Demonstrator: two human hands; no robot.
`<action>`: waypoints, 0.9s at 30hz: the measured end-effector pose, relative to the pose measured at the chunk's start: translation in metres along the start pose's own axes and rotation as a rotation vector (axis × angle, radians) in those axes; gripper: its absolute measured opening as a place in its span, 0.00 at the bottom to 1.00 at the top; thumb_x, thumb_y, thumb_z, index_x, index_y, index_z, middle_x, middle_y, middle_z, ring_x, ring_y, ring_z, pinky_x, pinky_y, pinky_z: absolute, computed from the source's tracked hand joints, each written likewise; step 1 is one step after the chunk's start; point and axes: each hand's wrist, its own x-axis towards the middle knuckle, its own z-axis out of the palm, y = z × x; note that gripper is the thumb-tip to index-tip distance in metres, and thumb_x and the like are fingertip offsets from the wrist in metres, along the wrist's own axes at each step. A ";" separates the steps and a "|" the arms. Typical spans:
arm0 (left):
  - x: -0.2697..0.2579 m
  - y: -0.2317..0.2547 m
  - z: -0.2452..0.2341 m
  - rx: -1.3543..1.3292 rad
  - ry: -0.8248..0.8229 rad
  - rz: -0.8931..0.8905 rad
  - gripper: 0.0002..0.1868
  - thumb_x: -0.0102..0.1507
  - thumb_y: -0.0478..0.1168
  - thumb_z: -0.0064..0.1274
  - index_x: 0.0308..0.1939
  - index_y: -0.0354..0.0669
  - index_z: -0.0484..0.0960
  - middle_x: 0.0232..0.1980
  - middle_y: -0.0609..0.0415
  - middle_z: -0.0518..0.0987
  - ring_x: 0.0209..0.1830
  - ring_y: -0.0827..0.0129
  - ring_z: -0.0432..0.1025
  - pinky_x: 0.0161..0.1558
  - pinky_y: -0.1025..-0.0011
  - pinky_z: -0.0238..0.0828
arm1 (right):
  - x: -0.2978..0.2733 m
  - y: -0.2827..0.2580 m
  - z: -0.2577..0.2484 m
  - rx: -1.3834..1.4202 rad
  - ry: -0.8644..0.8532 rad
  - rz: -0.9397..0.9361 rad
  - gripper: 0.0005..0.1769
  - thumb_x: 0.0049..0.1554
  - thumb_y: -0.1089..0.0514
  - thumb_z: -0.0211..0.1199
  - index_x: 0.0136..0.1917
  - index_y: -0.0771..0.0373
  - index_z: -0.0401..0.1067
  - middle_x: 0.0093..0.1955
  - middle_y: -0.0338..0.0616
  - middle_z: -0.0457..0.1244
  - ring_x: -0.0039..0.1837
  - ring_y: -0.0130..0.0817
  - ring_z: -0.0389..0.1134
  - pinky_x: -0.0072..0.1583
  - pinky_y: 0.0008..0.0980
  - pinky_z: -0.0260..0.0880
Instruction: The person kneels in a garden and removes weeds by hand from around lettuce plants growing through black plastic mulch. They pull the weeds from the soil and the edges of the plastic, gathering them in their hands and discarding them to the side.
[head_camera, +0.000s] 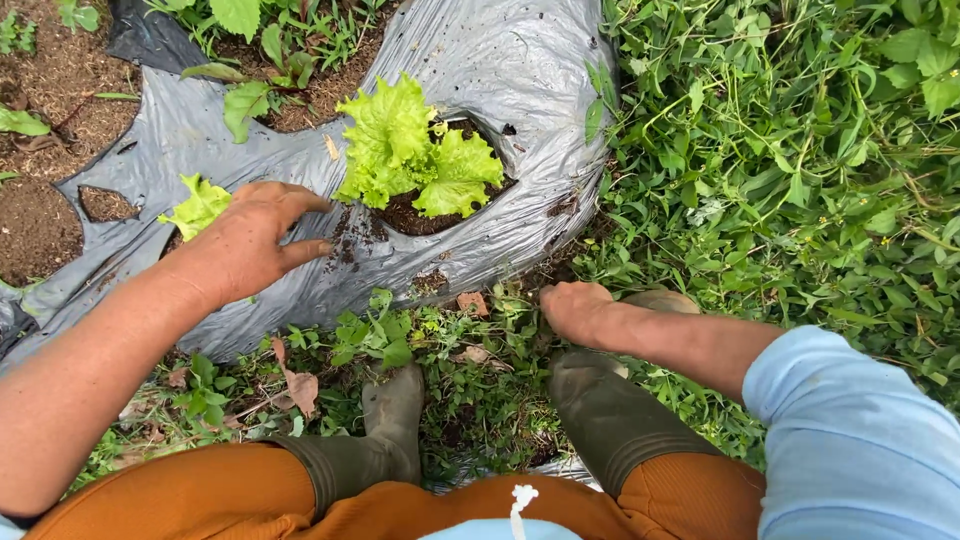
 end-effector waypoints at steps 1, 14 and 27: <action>-0.001 -0.002 0.000 -0.001 0.012 -0.001 0.24 0.61 0.53 0.61 0.60 0.54 0.80 0.61 0.48 0.79 0.72 0.58 0.68 0.76 0.60 0.51 | -0.041 -0.010 -0.020 0.036 -0.071 -0.111 0.13 0.60 0.62 0.49 0.50 0.61 0.75 0.41 0.57 0.72 0.45 0.55 0.76 0.40 0.58 0.75; 0.012 0.019 -0.051 0.041 0.008 0.089 0.33 0.64 0.55 0.58 0.70 0.49 0.73 0.59 0.34 0.71 0.66 0.37 0.58 0.64 0.45 0.58 | -0.179 0.073 -0.177 -0.009 0.243 0.496 0.37 0.62 0.71 0.49 0.82 0.66 0.47 0.82 0.66 0.43 0.77 0.66 0.51 0.76 0.60 0.52; -0.100 -0.052 -0.070 -0.192 -0.075 0.179 0.29 0.64 0.54 0.55 0.66 0.50 0.74 0.62 0.41 0.76 0.63 0.49 0.68 0.63 0.57 0.61 | -0.251 0.069 -0.179 -0.443 0.421 0.618 0.17 0.67 0.45 0.58 0.67 0.37 0.78 0.70 0.21 0.70 0.77 0.21 0.65 0.73 0.32 0.62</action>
